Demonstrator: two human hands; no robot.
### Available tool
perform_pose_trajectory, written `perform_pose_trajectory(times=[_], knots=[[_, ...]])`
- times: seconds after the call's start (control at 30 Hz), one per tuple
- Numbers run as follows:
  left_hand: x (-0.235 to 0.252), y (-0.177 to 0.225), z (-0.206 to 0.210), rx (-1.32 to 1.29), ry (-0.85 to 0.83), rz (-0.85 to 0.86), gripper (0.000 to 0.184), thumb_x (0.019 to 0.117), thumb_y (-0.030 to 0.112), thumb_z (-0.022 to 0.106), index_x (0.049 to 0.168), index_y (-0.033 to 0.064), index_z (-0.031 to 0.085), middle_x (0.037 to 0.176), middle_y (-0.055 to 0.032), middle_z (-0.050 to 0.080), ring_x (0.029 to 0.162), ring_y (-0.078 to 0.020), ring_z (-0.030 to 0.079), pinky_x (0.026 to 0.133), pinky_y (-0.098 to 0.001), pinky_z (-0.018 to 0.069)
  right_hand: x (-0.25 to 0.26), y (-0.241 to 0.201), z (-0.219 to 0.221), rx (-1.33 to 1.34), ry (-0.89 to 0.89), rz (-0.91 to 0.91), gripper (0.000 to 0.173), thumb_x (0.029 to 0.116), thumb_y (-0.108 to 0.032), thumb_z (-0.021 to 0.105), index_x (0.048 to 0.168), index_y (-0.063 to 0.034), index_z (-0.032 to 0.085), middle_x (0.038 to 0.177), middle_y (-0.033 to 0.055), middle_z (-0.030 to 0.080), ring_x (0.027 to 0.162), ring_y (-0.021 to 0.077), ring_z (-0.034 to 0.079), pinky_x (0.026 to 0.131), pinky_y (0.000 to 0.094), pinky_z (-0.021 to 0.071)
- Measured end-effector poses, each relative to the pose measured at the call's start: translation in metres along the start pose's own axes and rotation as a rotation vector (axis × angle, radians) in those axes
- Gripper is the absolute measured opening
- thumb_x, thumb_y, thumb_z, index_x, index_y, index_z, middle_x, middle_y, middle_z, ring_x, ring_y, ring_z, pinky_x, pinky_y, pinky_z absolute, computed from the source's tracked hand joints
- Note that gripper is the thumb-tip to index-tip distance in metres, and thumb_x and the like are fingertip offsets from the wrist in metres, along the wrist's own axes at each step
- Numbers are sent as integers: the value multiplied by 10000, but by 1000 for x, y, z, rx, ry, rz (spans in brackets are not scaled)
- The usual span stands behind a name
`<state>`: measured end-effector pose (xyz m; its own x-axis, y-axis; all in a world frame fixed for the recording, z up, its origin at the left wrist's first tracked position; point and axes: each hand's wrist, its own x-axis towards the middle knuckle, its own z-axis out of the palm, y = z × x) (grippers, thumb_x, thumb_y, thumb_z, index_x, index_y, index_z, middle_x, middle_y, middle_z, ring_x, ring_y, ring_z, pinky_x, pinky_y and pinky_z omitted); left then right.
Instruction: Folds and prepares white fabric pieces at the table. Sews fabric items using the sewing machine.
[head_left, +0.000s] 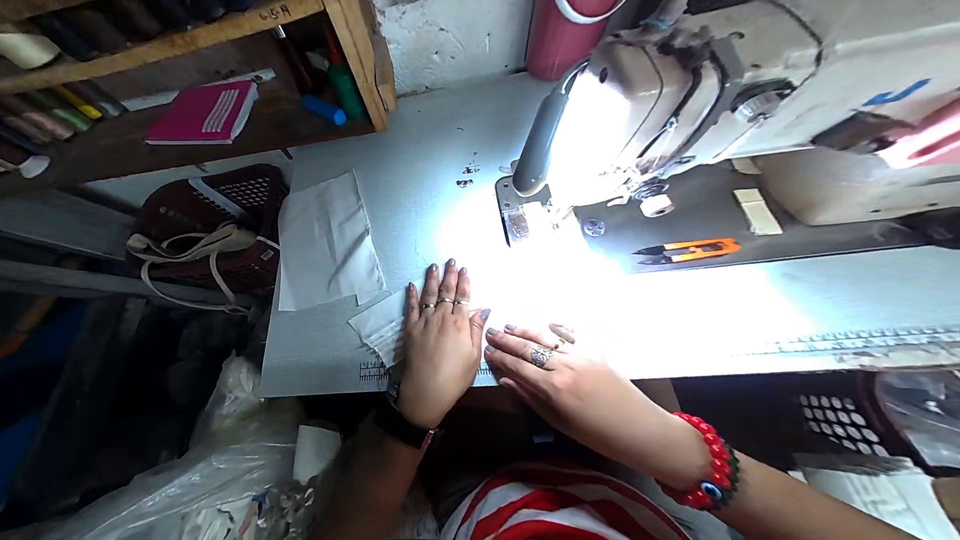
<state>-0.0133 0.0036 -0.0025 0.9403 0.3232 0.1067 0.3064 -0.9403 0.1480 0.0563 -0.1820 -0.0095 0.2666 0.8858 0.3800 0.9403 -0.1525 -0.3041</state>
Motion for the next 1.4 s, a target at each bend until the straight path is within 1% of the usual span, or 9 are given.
perform_pose_trajectory(times=[0.2, 0.3, 0.4, 0.53, 0.73, 0.9, 1.1, 1.3, 1.4], knots=[[-15, 27, -9, -248, 298, 75, 434, 1056, 192, 420, 1343, -63, 624, 1518, -216, 514, 1478, -343, 416, 1236, -580, 249, 3, 6, -4, 80, -34, -27, 322, 1068, -307, 479, 1204, -140, 719, 1328, 44, 692, 1291, 233, 618, 1073, 507, 483], [-40, 46, -3, -514, 82, 213, 766, 1083, 549, 222, 1432, -49, 548, 1553, -201, 479, 1508, -330, 365, 1262, -558, 203, -2, 7, -5, 58, -8, -44, 245, 973, -231, 521, 1006, -115, 735, 1061, 64, 741, 1107, 236, 688, 1009, 500, 512], [-44, 21, -3, -201, -14, 156, 913, 1000, 722, 151, 1542, 54, 458, 1615, -105, 423, 1528, -324, 329, 1227, -646, 181, -9, 5, 0, 45, -36, -25, 372, 1074, -309, 445, 1283, -159, 713, 1380, 23, 673, 1332, 228, 596, 1085, 569, 455], [-47, -16, -8, 3, 24, -24, 800, 1033, 661, 272, 1552, 78, 451, 1623, -123, 405, 1522, -374, 323, 1205, -680, 198, -12, 0, -1, 23, -36, -1, 402, 1079, -369, 430, 1332, -186, 683, 1427, -9, 641, 1343, 222, 585, 1047, 591, 461], [-48, 1, -4, -28, 76, -44, 596, 1048, 289, 340, 1547, -31, 400, 1627, -180, 372, 1536, -359, 299, 1234, -650, 138, 23, -14, 1, 204, -123, -40, 559, 1107, -411, 299, 1510, -78, 498, 1584, 112, 472, 1489, 261, 415, 1209, 553, 314], [-57, -23, -6, 31, 82, -109, 751, 1067, 523, 274, 1541, -46, 402, 1609, -223, 384, 1516, -403, 324, 1211, -673, 175, 15, 17, -4, 104, -298, 257, 909, 1016, -693, 295, 1607, -3, 287, 1667, 202, 283, 1501, 327, 384, 1157, 487, 406], [-40, 6, -14, -47, 82, 42, 568, 1009, 248, 418, 1458, -92, 493, 1580, -243, 420, 1496, -404, 364, 1214, -624, 223, 37, -6, -2, 176, -182, 80, 884, 1031, -685, 208, 1567, -4, 381, 1623, 175, 391, 1521, 313, 353, 1216, 605, 263], [-49, -20, -5, 26, 83, -122, 785, 1059, 537, 286, 1516, -89, 412, 1593, -275, 379, 1502, -408, 349, 1224, -613, 208, 36, 22, 3, 44, -246, 220, 900, 1016, -704, 245, 1575, -10, 376, 1648, 190, 336, 1534, 348, 313, 1206, 548, 306], [-44, -11, -14, -26, 73, -127, 722, 1053, 434, 363, 1496, -135, 403, 1584, -319, 358, 1507, -445, 319, 1235, -612, 165, 47, 8, -5, 111, -283, 230, 929, 1010, -713, 239, 1572, 18, 361, 1643, 217, 329, 1544, 369, 279, 1208, 574, 278]])
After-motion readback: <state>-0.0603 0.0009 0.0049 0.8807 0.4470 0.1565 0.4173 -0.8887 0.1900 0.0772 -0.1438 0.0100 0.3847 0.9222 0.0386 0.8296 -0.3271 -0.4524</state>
